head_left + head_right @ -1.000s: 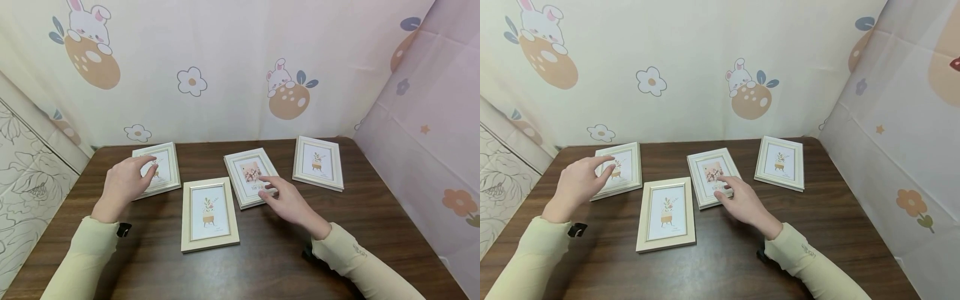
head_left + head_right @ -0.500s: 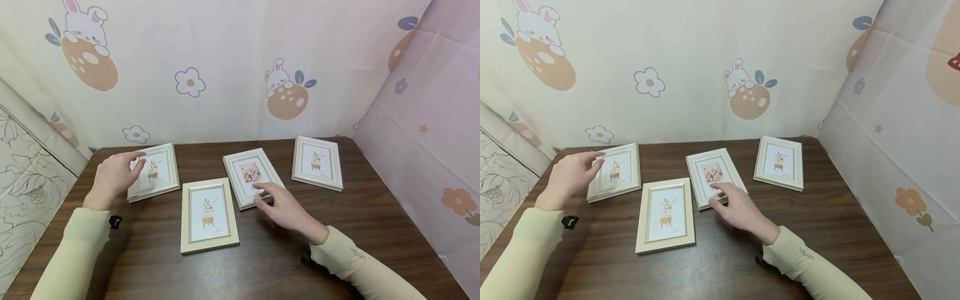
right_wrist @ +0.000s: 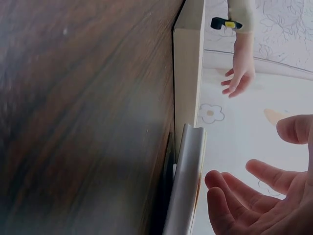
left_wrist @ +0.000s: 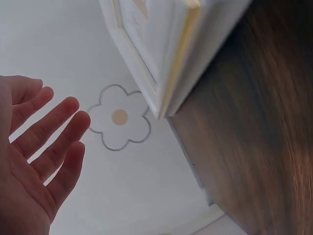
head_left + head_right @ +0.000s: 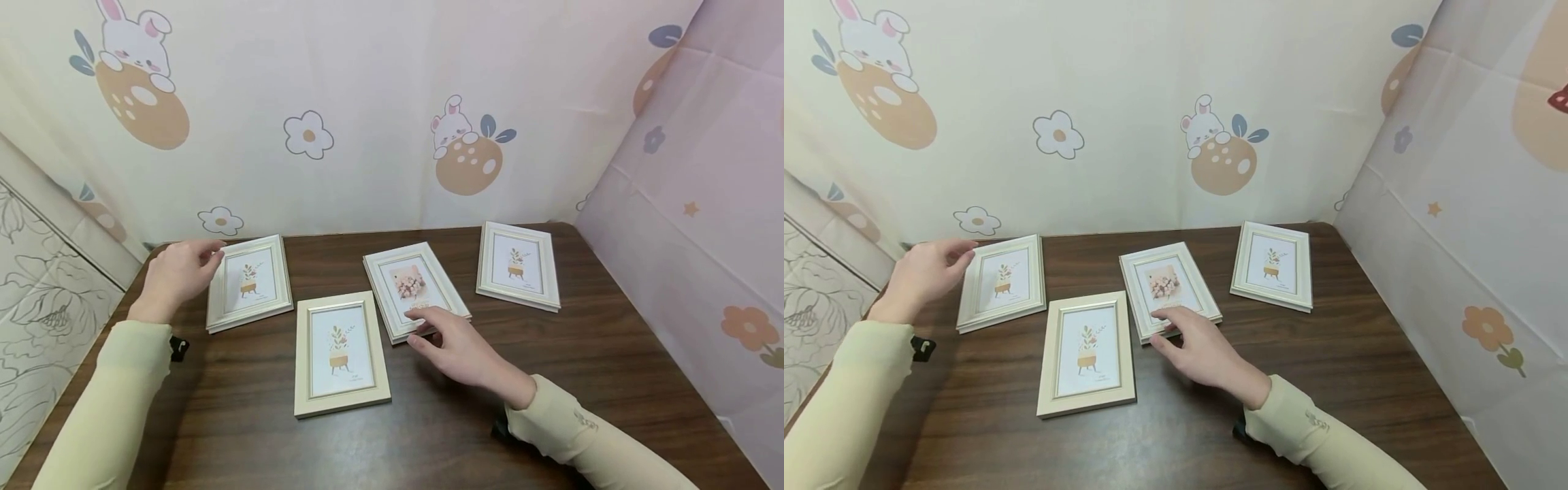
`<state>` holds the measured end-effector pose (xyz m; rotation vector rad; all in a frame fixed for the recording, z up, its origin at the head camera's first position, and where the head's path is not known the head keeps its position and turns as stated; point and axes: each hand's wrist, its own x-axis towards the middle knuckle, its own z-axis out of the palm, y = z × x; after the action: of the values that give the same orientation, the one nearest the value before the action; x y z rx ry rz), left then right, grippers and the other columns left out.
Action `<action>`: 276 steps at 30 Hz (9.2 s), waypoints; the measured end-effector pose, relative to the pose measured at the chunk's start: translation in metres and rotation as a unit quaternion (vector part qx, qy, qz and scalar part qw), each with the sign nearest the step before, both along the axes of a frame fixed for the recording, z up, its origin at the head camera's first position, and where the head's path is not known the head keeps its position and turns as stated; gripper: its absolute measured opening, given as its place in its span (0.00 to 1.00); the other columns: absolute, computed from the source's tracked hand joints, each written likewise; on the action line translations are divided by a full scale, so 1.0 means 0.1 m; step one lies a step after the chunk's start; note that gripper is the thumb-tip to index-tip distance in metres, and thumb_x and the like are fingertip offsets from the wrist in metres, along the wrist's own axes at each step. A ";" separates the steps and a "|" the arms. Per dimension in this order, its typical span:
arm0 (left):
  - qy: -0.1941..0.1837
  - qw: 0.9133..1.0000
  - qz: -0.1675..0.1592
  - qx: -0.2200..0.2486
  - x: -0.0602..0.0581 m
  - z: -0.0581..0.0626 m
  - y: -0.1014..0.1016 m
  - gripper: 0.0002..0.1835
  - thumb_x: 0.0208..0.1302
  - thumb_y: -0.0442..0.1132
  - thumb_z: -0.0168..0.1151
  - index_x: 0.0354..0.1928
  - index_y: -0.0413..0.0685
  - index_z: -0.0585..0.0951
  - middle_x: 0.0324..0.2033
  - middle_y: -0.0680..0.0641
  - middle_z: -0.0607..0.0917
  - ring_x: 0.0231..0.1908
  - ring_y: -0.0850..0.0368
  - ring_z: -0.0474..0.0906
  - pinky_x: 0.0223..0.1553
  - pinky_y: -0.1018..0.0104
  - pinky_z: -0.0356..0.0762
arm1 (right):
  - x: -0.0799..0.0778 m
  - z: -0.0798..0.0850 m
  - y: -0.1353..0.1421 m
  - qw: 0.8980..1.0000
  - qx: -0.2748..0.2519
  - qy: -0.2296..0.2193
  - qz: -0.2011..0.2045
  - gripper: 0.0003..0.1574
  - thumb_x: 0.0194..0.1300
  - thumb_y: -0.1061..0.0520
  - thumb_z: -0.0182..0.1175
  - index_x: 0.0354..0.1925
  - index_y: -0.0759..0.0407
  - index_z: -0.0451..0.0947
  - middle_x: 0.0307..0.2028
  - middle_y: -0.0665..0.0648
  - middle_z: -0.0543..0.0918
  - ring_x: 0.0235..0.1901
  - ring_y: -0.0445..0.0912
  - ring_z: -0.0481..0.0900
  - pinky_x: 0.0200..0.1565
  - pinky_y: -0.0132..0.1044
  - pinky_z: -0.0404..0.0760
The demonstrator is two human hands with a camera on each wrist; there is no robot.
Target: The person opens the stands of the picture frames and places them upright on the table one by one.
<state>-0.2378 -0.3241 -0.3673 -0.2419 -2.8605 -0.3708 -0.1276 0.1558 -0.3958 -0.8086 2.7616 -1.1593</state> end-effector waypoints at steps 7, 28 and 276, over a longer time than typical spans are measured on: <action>-0.026 0.999 0.017 0.024 -0.16 -0.10 -0.19 0.16 0.73 0.43 0.51 0.54 0.49 0.84 0.44 0.37 0.85 0.41 0.38 0.79 0.33 0.40 0.73 | 0.05 0.01 -0.01 1.000 0.004 0.001 0.016 0.26 0.72 0.49 0.60 0.62 0.59 0.75 0.53 0.55 0.82 0.47 0.45 0.82 0.47 0.46 0.81; -0.166 0.980 0.036 0.107 -0.49 -0.36 -0.52 0.24 0.73 0.49 0.56 0.62 0.39 0.74 0.54 0.30 0.79 0.55 0.31 0.73 0.50 0.33 0.69 | 0.16 0.01 0.01 1.000 0.007 -0.005 0.030 0.23 0.72 0.50 0.61 0.60 0.57 0.77 0.49 0.52 0.84 0.41 0.36 0.80 0.42 0.41 0.82; -0.162 0.551 -0.382 0.724 0.43 0.34 1.61 0.11 0.76 0.31 0.48 0.46 0.53 0.79 0.44 0.43 0.82 0.44 0.49 0.83 0.49 0.53 0.81 | -0.01 0.08 -0.53 0.964 -0.217 -0.006 0.156 0.28 0.64 0.63 0.67 0.62 0.63 0.75 0.55 0.58 0.82 0.52 0.51 0.81 0.47 0.46 0.83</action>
<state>-0.1952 -0.1634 -0.3333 -1.0274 -1.4466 -2.7823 -0.1286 0.1030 -0.3879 -1.2097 2.2736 -1.7063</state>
